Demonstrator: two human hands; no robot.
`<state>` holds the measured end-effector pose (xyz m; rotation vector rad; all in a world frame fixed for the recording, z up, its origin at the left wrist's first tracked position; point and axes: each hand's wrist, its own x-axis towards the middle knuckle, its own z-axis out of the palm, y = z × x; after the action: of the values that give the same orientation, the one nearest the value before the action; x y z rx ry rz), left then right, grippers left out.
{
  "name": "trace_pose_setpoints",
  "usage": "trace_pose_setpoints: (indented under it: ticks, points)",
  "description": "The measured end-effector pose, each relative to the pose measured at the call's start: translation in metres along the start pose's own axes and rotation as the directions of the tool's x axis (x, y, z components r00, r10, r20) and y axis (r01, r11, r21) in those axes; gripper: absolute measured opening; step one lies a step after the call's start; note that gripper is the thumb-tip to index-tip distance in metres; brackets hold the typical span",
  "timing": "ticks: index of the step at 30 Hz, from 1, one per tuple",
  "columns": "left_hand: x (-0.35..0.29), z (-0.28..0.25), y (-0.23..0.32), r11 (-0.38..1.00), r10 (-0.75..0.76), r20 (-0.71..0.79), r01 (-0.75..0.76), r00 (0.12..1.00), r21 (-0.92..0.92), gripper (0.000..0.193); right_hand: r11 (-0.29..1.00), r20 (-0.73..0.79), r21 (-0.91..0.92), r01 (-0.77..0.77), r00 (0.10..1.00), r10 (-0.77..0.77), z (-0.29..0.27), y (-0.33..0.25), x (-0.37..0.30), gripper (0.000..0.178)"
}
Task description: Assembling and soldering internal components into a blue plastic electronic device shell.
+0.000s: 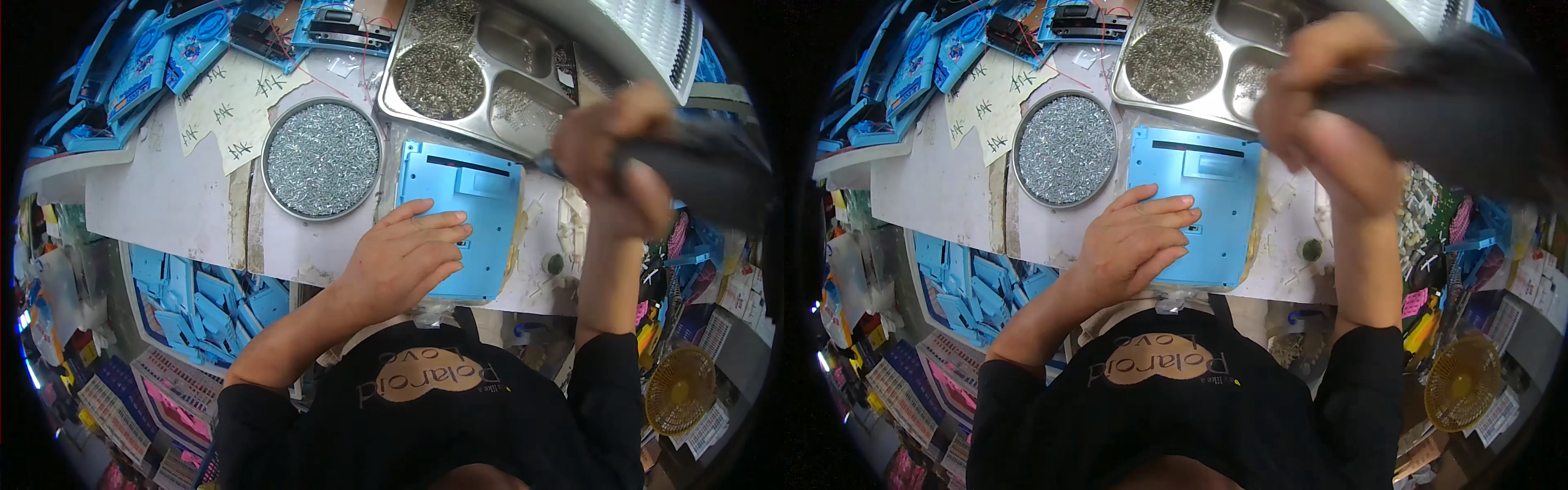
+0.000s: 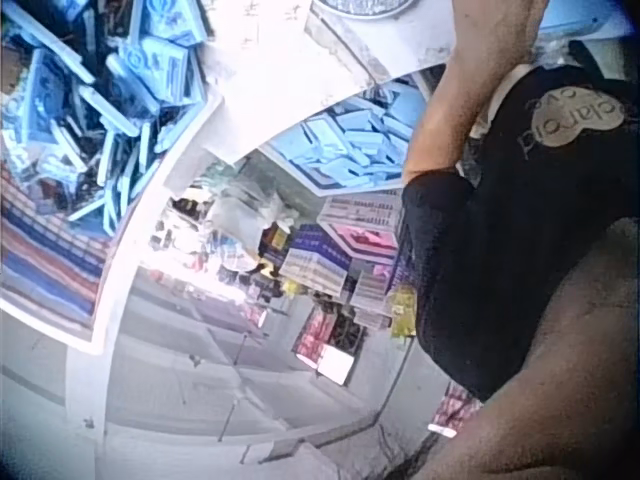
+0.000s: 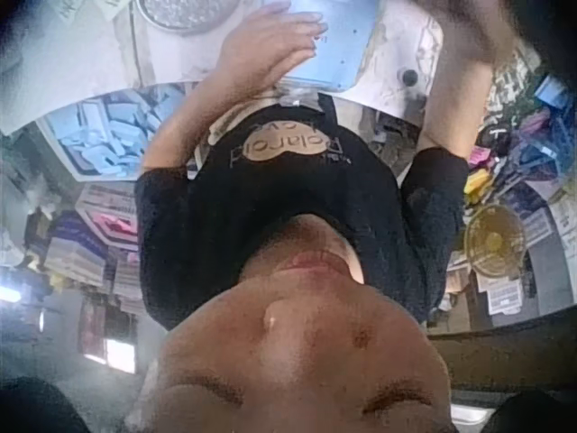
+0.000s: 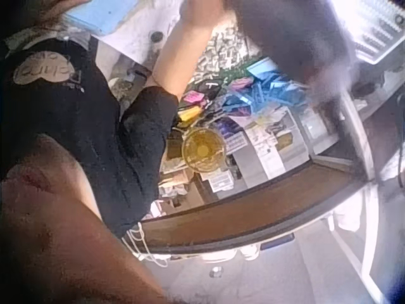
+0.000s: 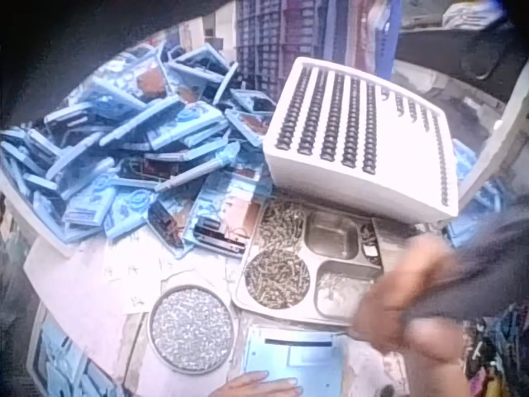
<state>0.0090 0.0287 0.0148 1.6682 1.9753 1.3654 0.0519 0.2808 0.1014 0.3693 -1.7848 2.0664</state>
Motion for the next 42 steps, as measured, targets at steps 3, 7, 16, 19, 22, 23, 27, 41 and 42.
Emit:
trace_pose_setpoints:
  ticks: [3,7,16,19,22,23,27,41,42]
  points:
    - [-0.009,0.001,0.000,0.999,-0.022,-0.120,0.018,0.993,-0.040,0.014,0.978,0.100,0.206,0.039,0.993,-0.061,0.026,-0.024,-0.007,0.032]
    - [-0.010,-0.009,0.002,1.000,0.019,-0.200,-0.020,0.980,-0.006,0.011,0.936,0.076,0.351,-0.015,0.997,-0.012,0.064,-0.020,-0.022,0.035]
    - [-0.019,-0.014,-0.002,0.998,0.047,-0.239,-0.057,0.970,-0.035,0.011,0.942,0.063,0.324,-0.089,0.995,0.073,0.080,-0.022,-0.017,0.033]
    - [-0.026,-0.016,-0.003,0.997,0.075,-0.265,-0.073,0.961,0.017,0.014,0.952,0.027,0.284,-0.117,0.993,0.114,0.084,-0.017,-0.017,0.031]
    - [-0.025,-0.027,-0.007,0.993,0.091,-0.237,-0.071,0.967,0.091,0.012,0.964,-0.015,0.240,-0.115,0.992,0.122,0.086,-0.018,-0.010,0.027]
    - [-0.023,-0.032,-0.010,0.991,0.096,-0.216,-0.073,0.972,0.110,0.011,0.977,-0.009,0.188,-0.097,0.995,0.100,0.081,-0.017,-0.005,0.024]
    - [-0.029,-0.042,-0.028,0.993,-0.103,-0.397,0.118,0.912,0.015,0.013,0.997,-0.041,0.073,0.011,0.999,-0.008,0.062,0.015,0.019,0.018]
    - [-0.024,-0.003,-0.002,0.970,-0.025,-0.187,0.069,0.982,0.233,0.015,0.988,0.027,-0.051,-0.145,0.989,0.146,0.073,0.063,0.030,0.029]
    - [-0.023,-0.006,-0.001,0.967,-0.026,-0.172,0.068,0.985,0.244,0.015,0.987,0.078,-0.073,-0.141,0.986,0.147,0.068,0.065,0.034,0.030]
